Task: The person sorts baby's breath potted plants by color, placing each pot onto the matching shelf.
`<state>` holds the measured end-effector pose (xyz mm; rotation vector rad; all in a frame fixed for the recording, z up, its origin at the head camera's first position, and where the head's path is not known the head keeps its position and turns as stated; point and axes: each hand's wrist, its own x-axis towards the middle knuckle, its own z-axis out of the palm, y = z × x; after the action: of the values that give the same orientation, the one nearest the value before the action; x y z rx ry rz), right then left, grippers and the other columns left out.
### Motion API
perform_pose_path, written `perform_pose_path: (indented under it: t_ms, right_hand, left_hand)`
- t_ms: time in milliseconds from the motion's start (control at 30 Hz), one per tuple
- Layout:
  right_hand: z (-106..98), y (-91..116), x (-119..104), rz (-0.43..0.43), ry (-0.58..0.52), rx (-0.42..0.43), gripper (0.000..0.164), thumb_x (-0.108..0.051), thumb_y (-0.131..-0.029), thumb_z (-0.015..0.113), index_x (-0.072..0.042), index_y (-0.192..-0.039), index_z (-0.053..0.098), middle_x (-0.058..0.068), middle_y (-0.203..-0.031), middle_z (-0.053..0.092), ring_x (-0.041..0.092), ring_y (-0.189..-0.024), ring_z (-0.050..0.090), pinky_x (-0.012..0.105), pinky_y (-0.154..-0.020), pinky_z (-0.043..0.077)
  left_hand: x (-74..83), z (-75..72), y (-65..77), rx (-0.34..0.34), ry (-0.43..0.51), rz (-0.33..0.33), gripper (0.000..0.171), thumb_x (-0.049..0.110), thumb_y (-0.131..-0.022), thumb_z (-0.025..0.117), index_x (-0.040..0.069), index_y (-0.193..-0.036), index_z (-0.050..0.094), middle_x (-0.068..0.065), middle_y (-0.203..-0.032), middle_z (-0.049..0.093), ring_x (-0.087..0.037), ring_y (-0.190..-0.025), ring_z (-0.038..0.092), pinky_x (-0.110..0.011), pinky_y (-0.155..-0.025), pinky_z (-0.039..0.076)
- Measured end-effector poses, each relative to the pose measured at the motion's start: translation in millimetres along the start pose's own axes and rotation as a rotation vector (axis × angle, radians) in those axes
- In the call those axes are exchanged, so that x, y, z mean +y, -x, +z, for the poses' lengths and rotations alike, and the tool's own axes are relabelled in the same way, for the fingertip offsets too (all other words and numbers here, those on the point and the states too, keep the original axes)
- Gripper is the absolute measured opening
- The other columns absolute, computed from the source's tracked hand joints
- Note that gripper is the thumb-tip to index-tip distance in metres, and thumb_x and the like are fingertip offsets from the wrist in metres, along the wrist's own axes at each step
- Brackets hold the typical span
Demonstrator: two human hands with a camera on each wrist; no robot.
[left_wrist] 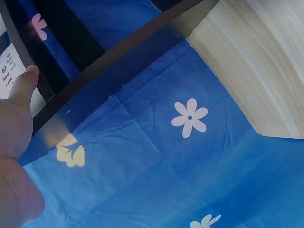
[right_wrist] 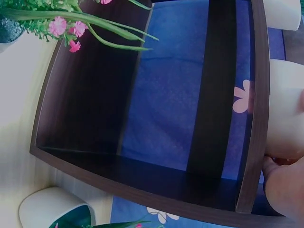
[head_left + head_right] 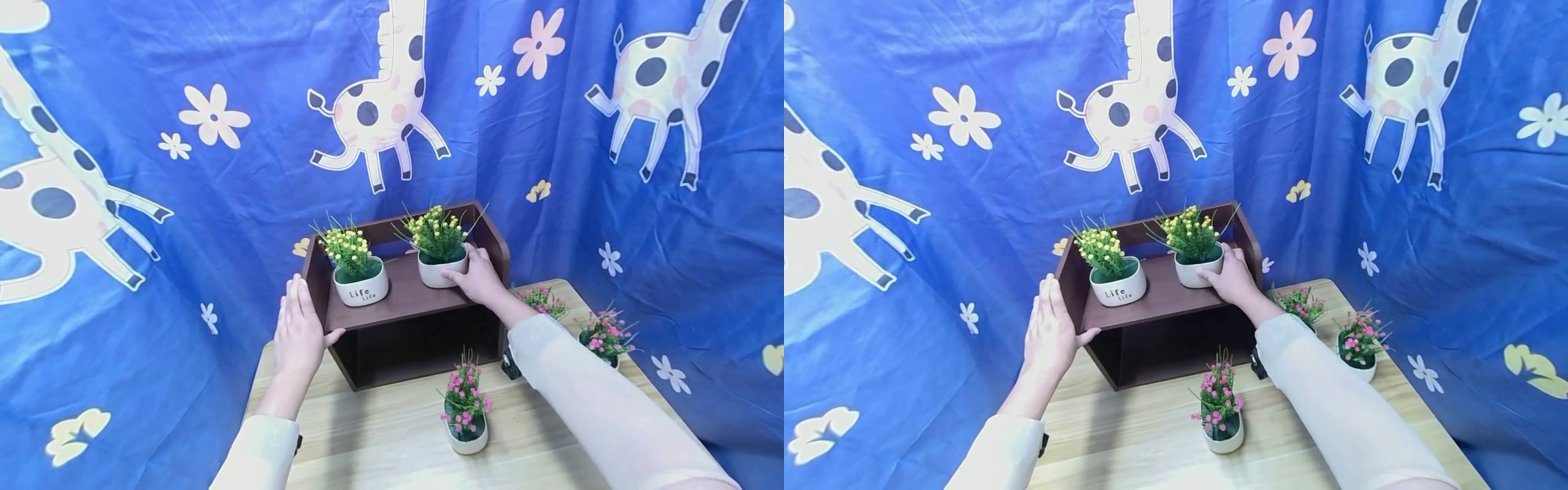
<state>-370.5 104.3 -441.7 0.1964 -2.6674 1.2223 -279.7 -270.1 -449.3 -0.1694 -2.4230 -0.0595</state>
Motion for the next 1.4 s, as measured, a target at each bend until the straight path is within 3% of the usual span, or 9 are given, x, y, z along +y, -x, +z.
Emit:
perform_pose_path:
  t_ms: [300,633,900,1233,1400]
  right_hand:
    - [6,3,0,0.038,0.017,0.038,0.100,-0.054,-0.087,0.070,0.000,-0.158,0.023,0.026,-0.158,0.032,0.038,-0.145,0.038,0.052,-0.119,0.038]
    - [0,9,-2,0.044,-0.010,0.043,0.101,-0.054,-0.088,0.068,0.001,-0.159,0.020,0.024,-0.156,0.035,0.035,-0.144,0.041,0.050,-0.119,0.039]
    - [-7,29,-7,-0.010,-0.158,0.052,0.094,-0.049,-0.093,0.066,0.000,-0.159,0.020,0.023,-0.151,0.035,0.036,-0.139,0.049,0.047,-0.117,0.043]
    - [-5,64,-14,-0.135,-0.397,0.017,0.095,-0.043,-0.090,0.073,-0.006,-0.160,0.021,0.016,-0.157,0.029,0.029,-0.151,0.034,0.045,-0.124,0.034]
    - [-7,85,-5,-0.199,-0.492,-0.027,0.095,-0.029,-0.088,0.078,-0.003,-0.159,0.021,0.016,-0.159,0.029,0.030,-0.153,0.030,0.045,-0.126,0.029]
  left_hand:
    - [0.8,-2.9,-0.7,-0.004,-0.012,0.006,0.150,0.052,-0.052,0.097,-0.001,-0.160,0.007,-0.019,-0.170,0.009,-0.035,-0.156,0.022,-0.050,-0.126,0.029]
    - [1.0,0.8,-0.4,-0.009,-0.006,-0.006,0.150,0.052,-0.053,0.096,0.000,-0.160,0.005,-0.017,-0.170,0.007,-0.034,-0.156,0.020,-0.050,-0.126,0.027]
    - [1.3,-1.0,-1.0,-0.041,0.006,-0.036,0.149,0.051,-0.054,0.096,0.001,-0.160,0.004,-0.016,-0.171,0.005,-0.033,-0.157,0.018,-0.049,-0.128,0.025]
    - [-3.4,-0.9,-1.4,-0.025,0.005,-0.040,0.150,0.051,-0.053,0.097,0.002,-0.160,0.005,-0.015,-0.171,0.005,-0.033,-0.157,0.017,-0.049,-0.128,0.024]
    - [-1.2,1.0,-1.2,-0.024,0.013,-0.027,0.149,0.051,-0.053,0.097,0.001,-0.160,0.005,-0.016,-0.171,0.005,-0.034,-0.157,0.018,-0.050,-0.127,0.025]
